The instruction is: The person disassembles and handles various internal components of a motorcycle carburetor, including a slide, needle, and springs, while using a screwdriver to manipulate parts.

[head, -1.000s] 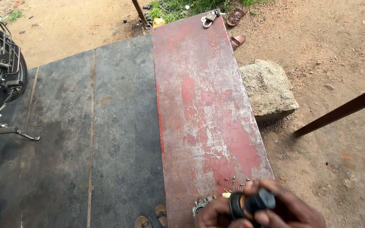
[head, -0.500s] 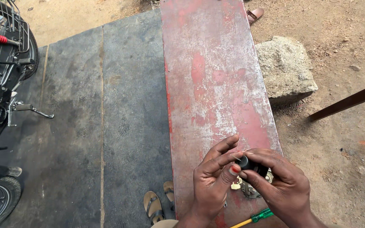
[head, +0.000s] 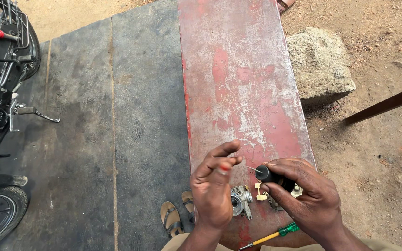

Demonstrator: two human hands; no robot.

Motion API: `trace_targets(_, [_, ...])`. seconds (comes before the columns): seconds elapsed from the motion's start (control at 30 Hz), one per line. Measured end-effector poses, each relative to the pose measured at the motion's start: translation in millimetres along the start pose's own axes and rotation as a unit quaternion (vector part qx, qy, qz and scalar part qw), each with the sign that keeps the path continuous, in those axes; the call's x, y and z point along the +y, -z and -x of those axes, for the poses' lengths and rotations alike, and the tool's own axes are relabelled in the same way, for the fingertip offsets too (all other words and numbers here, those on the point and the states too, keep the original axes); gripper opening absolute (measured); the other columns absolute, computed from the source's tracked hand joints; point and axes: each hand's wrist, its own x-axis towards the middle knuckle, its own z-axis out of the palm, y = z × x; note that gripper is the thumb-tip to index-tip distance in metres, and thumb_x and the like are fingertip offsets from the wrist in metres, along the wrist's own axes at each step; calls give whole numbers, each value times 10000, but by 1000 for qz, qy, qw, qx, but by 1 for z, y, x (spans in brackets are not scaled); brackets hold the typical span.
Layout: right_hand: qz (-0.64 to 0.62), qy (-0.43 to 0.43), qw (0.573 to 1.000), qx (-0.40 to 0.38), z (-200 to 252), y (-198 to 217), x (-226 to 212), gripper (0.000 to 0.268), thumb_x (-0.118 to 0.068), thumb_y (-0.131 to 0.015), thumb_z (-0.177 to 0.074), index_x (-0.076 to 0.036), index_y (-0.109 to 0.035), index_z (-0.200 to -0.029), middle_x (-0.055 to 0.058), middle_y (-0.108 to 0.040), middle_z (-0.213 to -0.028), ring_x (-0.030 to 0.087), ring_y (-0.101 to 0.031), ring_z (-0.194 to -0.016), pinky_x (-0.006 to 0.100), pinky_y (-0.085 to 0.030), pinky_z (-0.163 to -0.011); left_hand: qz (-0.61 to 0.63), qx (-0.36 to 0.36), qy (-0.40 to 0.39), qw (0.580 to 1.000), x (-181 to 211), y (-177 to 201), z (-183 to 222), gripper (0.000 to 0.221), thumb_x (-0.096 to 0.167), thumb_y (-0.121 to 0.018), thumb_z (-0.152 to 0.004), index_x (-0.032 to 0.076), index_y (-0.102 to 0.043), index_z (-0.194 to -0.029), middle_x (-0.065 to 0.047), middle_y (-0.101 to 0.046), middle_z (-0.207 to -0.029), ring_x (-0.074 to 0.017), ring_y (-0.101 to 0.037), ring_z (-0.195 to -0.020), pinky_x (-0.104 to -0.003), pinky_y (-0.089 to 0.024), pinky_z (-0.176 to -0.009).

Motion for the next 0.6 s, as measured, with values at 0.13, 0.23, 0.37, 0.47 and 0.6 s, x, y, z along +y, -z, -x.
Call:
trace_targets(0.13, [-10,-34,999,12,3,1,1,407,-84,-856,-753,-33,-734,-1138,97,-770,-1107,152,-749,-967,258,-618,-779,111,27,5,993,-4,-2,-5,194,193,-704,-1073,31,-731,-970,-261,-688,-1232,-302,-659,-1207,-433,-557,-1030])
trace_targets(0.23, [-13,-50,999,10,3,2,2,423,-69,-848,-753,-25,-733,-1158,103,-767,-1119,158,-750,-969,259,-614,-774,-91,-35,57,994,-7,-11,1,325,225,-725,-962,49,-698,-1233,-182,-690,-1298,-235,-680,-1158,-363,-574,-1011])
trace_targets(0.37, [-35,-39,999,0,2,2,2,415,-54,-846,-768,-25,-729,-1164,109,-761,-1155,166,-742,-1026,266,-613,-804,-151,-103,23,983,-9,-11,5,211,128,-709,-1052,-37,-696,-1182,-195,-709,-1260,-240,-698,-1160,-356,-600,-1004])
trace_targets(0.47, [-99,-21,995,-4,2,1,-2,560,-33,-828,-769,23,-623,-1287,167,-664,-1300,227,-670,-1206,322,-566,-994,-64,-39,51,996,-12,-12,2,173,100,-691,-1039,-42,-680,-1137,-200,-726,-1197,-265,-727,-1113,-387,-625,-987])
trace_targets(0.6, [-243,-63,968,-3,0,0,-3,791,-11,-805,-801,52,-400,-1477,217,-486,-1499,277,-621,-1274,378,-602,-1008,64,88,133,985,-8,-10,-7,161,124,-653,-994,-15,-662,-1075,-227,-729,-1147,-312,-743,-1091,-422,-655,-895])
